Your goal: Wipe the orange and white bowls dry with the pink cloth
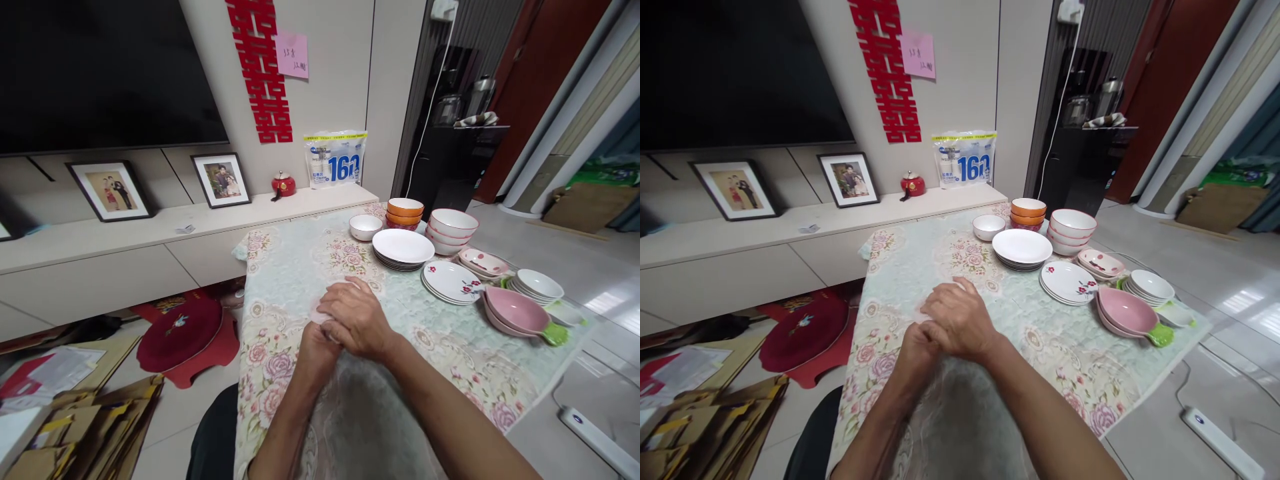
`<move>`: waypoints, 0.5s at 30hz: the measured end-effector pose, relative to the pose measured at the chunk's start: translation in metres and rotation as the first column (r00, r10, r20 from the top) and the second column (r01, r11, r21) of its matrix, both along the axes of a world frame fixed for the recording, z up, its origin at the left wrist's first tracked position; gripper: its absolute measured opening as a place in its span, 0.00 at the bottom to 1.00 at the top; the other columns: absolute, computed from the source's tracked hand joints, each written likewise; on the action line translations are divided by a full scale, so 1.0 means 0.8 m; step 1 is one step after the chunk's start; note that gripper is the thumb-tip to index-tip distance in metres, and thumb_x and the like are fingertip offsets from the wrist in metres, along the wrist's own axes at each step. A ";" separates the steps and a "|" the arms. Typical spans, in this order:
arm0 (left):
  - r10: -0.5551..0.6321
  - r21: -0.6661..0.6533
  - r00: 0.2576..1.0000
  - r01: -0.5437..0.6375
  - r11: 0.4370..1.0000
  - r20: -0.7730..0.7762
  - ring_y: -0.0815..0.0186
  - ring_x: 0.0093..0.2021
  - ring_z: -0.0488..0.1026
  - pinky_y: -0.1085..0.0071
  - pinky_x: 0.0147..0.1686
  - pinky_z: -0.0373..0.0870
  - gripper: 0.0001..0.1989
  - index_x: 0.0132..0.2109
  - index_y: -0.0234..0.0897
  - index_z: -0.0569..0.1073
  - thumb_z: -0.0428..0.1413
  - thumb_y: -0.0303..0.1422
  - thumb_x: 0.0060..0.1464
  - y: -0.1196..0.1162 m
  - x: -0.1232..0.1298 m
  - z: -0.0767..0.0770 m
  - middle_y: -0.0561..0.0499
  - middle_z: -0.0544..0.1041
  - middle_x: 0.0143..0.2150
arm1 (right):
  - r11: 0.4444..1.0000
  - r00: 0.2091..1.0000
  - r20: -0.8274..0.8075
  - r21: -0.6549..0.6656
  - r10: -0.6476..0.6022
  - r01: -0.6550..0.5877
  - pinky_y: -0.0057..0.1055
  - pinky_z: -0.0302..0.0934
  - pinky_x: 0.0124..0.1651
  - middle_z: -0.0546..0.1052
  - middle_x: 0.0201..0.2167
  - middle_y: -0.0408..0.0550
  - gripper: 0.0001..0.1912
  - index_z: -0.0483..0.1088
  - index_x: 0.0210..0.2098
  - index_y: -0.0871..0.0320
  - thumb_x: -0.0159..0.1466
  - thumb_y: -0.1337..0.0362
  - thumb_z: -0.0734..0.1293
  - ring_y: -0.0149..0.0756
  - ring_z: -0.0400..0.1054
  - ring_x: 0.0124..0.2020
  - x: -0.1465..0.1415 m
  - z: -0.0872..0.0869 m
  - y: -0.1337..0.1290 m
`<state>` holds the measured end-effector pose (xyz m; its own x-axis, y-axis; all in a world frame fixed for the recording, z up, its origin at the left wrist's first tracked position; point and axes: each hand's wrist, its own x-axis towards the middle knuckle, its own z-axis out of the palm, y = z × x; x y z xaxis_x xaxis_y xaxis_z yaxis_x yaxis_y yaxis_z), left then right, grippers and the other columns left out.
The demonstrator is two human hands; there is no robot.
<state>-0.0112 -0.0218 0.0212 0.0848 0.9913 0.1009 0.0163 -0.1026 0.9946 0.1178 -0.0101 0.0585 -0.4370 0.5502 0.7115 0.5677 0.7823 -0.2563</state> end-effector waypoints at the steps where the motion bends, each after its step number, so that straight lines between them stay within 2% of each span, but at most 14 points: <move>1: -0.031 0.002 0.999 0.031 1.000 -0.014 0.62 0.31 0.72 0.70 0.30 0.67 0.12 0.30 0.35 0.75 0.66 0.37 0.40 -0.002 0.000 0.002 0.52 0.76 0.26 | 1.000 1.000 -0.007 -0.022 0.004 -0.004 0.46 0.51 0.60 0.80 0.39 0.49 0.11 0.74 0.41 0.54 0.69 0.59 0.61 0.42 0.70 0.46 0.008 0.002 0.006; 4: -0.159 0.026 0.982 0.162 0.986 -0.100 0.63 0.33 0.72 0.69 0.34 0.68 0.14 0.39 0.35 0.76 0.64 0.38 0.46 -0.010 0.001 0.007 0.51 0.78 0.33 | 0.987 0.994 -0.109 -0.157 0.004 -0.022 0.39 0.58 0.47 0.76 0.31 0.48 0.16 0.73 0.34 0.55 0.70 0.57 0.58 0.39 0.68 0.37 0.034 0.006 0.023; 7: -0.196 0.087 0.943 0.226 0.970 -0.268 0.61 0.36 0.72 0.66 0.38 0.68 0.13 0.42 0.35 0.74 0.61 0.34 0.48 -0.014 0.000 0.008 0.49 0.78 0.37 | 0.946 0.976 -0.216 -0.313 0.015 -0.084 0.33 0.55 0.36 0.68 0.24 0.44 0.20 0.67 0.25 0.56 0.69 0.55 0.58 0.35 0.62 0.29 0.054 0.007 0.032; 9: -0.187 0.150 0.921 0.249 0.957 -0.341 0.59 0.40 0.73 0.64 0.42 0.68 0.13 0.43 0.36 0.74 0.61 0.30 0.47 -0.012 -0.002 0.005 0.48 0.77 0.40 | 0.912 0.963 -0.269 -0.393 0.007 -0.116 0.32 0.52 0.33 0.64 0.22 0.42 0.22 0.62 0.21 0.56 0.68 0.53 0.59 0.33 0.59 0.27 0.063 0.004 0.034; 12: -0.198 0.230 0.907 0.297 0.927 -0.371 0.55 0.50 0.71 0.60 0.51 0.66 0.18 0.46 0.38 0.74 0.62 0.27 0.45 -0.001 -0.008 -0.002 0.45 0.76 0.48 | 0.851 0.937 -0.348 -0.500 -0.029 -0.159 0.31 0.48 0.30 0.59 0.21 0.40 0.24 0.57 0.20 0.56 0.67 0.51 0.61 0.31 0.54 0.25 0.072 -0.005 0.038; 15: -0.247 0.216 0.864 0.369 0.904 -0.439 0.53 0.51 0.71 0.59 0.53 0.64 0.13 0.42 0.38 0.76 0.64 0.30 0.46 0.007 -0.012 -0.006 0.45 0.77 0.48 | 0.780 0.901 -0.429 -0.586 -0.070 -0.218 0.30 0.46 0.28 0.56 0.20 0.38 0.24 0.55 0.20 0.56 0.66 0.50 0.62 0.30 0.51 0.24 0.078 -0.016 0.045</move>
